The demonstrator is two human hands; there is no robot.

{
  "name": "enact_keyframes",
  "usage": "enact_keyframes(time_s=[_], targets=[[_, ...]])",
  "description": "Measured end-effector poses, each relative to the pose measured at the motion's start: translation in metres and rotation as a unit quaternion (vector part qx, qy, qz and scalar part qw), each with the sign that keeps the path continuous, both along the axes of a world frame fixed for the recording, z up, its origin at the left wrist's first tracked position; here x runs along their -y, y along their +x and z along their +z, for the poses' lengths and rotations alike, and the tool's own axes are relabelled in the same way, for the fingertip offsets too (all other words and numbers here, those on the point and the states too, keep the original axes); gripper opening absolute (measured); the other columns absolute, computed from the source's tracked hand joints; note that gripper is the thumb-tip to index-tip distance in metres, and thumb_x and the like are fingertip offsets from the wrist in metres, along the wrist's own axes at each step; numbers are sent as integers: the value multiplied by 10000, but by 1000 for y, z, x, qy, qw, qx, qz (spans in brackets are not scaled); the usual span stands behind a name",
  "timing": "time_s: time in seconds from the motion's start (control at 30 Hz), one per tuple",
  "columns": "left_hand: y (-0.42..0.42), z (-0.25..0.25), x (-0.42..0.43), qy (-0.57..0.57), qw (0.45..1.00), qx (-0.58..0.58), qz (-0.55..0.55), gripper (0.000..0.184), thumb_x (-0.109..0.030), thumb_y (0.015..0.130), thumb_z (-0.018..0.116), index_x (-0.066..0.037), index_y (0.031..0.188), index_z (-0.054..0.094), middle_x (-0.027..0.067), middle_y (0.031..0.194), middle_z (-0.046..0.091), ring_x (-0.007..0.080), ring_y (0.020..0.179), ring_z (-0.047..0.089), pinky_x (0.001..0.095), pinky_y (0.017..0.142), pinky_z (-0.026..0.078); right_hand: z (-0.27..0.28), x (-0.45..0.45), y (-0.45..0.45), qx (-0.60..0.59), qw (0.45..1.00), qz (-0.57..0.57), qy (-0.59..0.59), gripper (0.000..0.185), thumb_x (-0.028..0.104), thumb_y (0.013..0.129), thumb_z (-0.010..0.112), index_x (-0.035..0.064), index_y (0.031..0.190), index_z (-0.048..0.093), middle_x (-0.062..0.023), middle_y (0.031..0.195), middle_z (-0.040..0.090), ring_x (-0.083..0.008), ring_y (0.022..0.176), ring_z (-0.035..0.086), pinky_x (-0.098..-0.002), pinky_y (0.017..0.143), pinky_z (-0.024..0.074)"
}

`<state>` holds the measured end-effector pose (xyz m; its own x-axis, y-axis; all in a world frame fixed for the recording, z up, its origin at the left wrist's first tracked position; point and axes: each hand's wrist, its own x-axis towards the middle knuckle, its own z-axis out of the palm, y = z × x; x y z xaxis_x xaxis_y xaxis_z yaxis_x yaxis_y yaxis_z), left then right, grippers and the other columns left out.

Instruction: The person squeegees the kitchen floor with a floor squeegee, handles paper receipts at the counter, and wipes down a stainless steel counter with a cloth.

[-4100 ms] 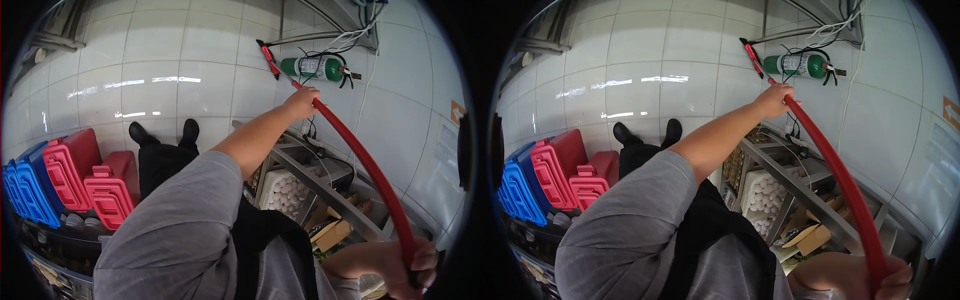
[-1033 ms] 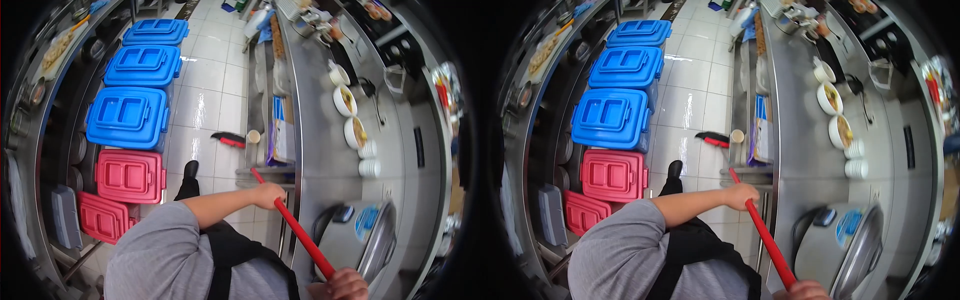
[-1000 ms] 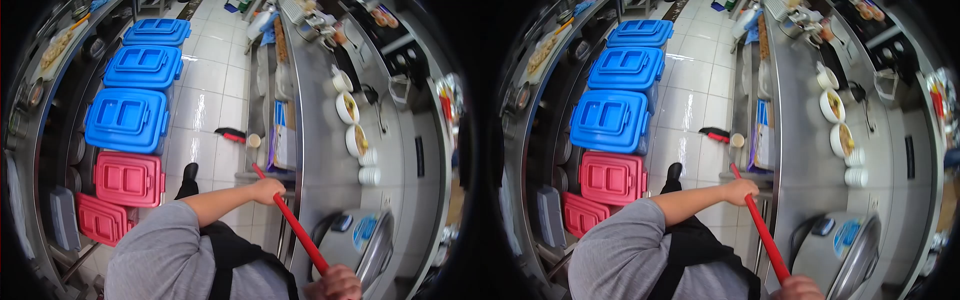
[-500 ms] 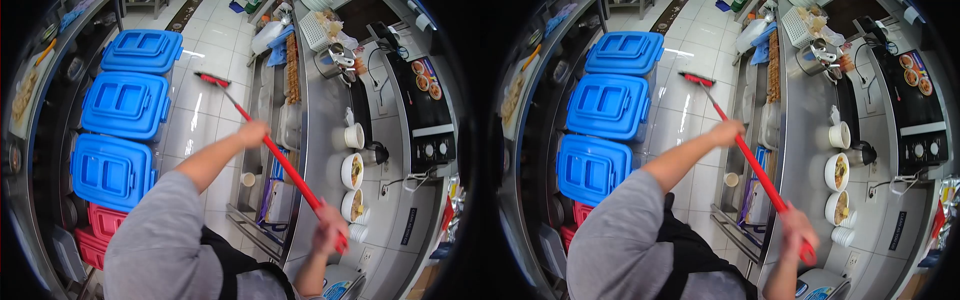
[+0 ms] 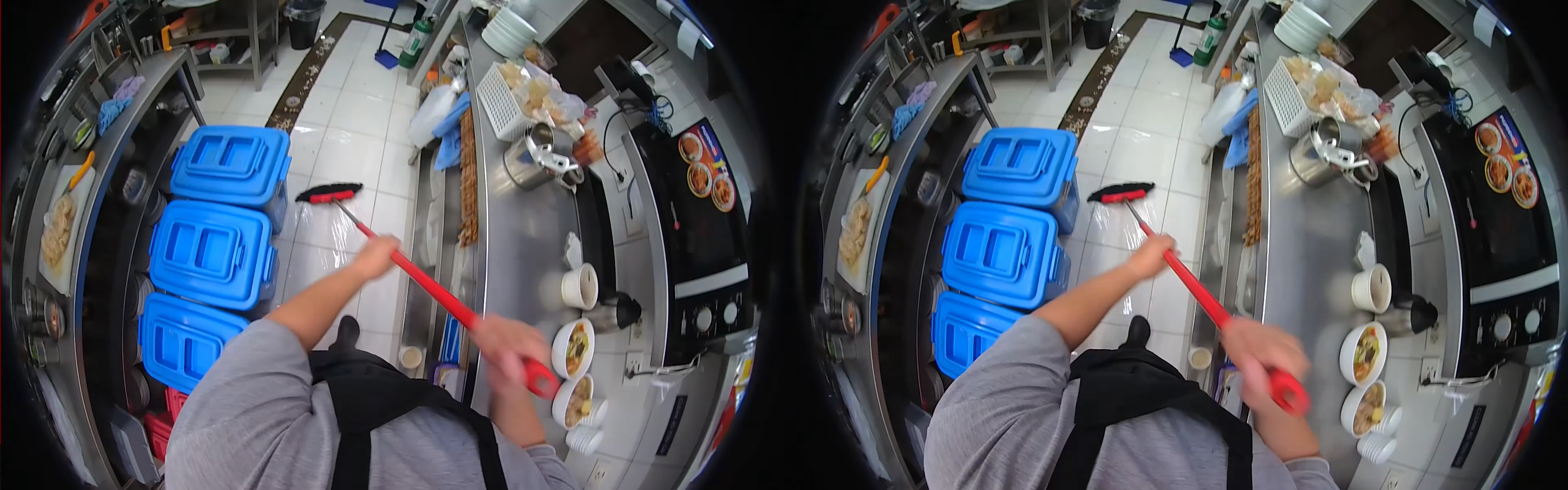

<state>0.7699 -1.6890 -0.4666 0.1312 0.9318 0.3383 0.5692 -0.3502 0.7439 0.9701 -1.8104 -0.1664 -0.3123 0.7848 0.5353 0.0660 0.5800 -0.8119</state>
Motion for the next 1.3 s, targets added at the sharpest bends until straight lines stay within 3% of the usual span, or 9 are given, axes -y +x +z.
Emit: enact_keyframes(time_s=[0.1, 0.2, 0.3, 0.67, 0.77, 0.83, 1.0, 1.23, 1.3], targets=[[-71, 24, -72, -49, 982, -169, 73, 294, -310, 761, 704, -36, 746, 602, 148, 812, 599, 349, 803, 571, 445, 720, 469, -35, -84, -54, 25, 991, 126, 48, 34, -8, 712, 567, -14, 684, 549, -124, 664, 594, -273, 582, 597, -312, 596, 495], [-75, 66, -90, -27, 990, -63, 125, 291, -307, 773, 699, -45, 742, 575, 139, 801, 581, 338, 807, 563, 437, 723, 462, 38, -108, -47, 117, 989, 80, 48, 119, 42, 763, 585, -9, 674, 524, -117, 649, 581, -284, 575, 586, -345, 587, 492], [-53, 106, -61, 62, 996, 6, 65, 259, -232, 821, 650, -59, 718, 487, 127, 720, 517, 333, 741, 529, 424, 669, 429, 104, -129, -41, -65, 955, 284, -52, 224, 118, 833, 576, -14, 672, 494, -104, 572, 548, -266, 495, 538, -416, 550, 472], [-189, 13, -293, 10, 988, 84, 127, 228, -118, 832, 623, -14, 695, 474, 157, 713, 504, 353, 721, 502, 414, 685, 412, -11, -340, -178, 0, 975, 219, 34, 92, -31, 789, 503, -27, 697, 495, -96, 629, 542, -245, 527, 536, -421, 586, 478], [-201, 44, -342, 34, 991, 50, 120, 220, -120, 833, 625, -25, 696, 481, 138, 720, 518, 344, 737, 513, 409, 707, 417, 30, -367, -177, 134, 986, 84, 58, 155, 27, 826, 528, 0, 680, 483, -79, 584, 525, -230, 495, 517, -410, 578, 470], [-185, 64, -350, 51, 994, 21, 99, 215, -119, 833, 625, -31, 697, 484, 127, 724, 526, 337, 747, 518, 405, 714, 420, 66, -386, -180, -72, 986, 139, -52, 253, 118, 862, 555, 28, 646, 459, -63, 526, 489, -221, 456, 480, -395, 549, 445], [-176, 39, -407, -13, 993, 115, -16, 213, -117, 817, 638, -41, 698, 478, 119, 731, 533, 327, 758, 515, 405, 701, 418, 50, -455, -198, -103, 984, 111, -90, 315, 182, 877, 562, 37, 626, 439, -59, 491, 458, -214, 425, 436, -381, 521, 408], [-276, -14, -542, -123, 972, -199, 7, 292, -199, 776, 682, -125, 1021, 543, 115, 1156, 558, 337, 1090, 505, 425, 930, 411, -72, -531, -214, 60, 994, 71, -55, 121, 16, 836, 516, -6, 717, 520, -119, 760, 621, -322, 856, 645, -466, 854, 466], [-274, 2, -546, 26, 944, -329, 0, 288, -249, 776, 675, -172, 1031, 564, 102, 1186, 550, 317, 1112, 499, 446, 933, 404, -68, -517, -195, 65, 993, 47, -81, 89, 5, 829, 537, -5, 741, 542, -129, 820, 646, -350, 981, 643, -494, 943, 437]])
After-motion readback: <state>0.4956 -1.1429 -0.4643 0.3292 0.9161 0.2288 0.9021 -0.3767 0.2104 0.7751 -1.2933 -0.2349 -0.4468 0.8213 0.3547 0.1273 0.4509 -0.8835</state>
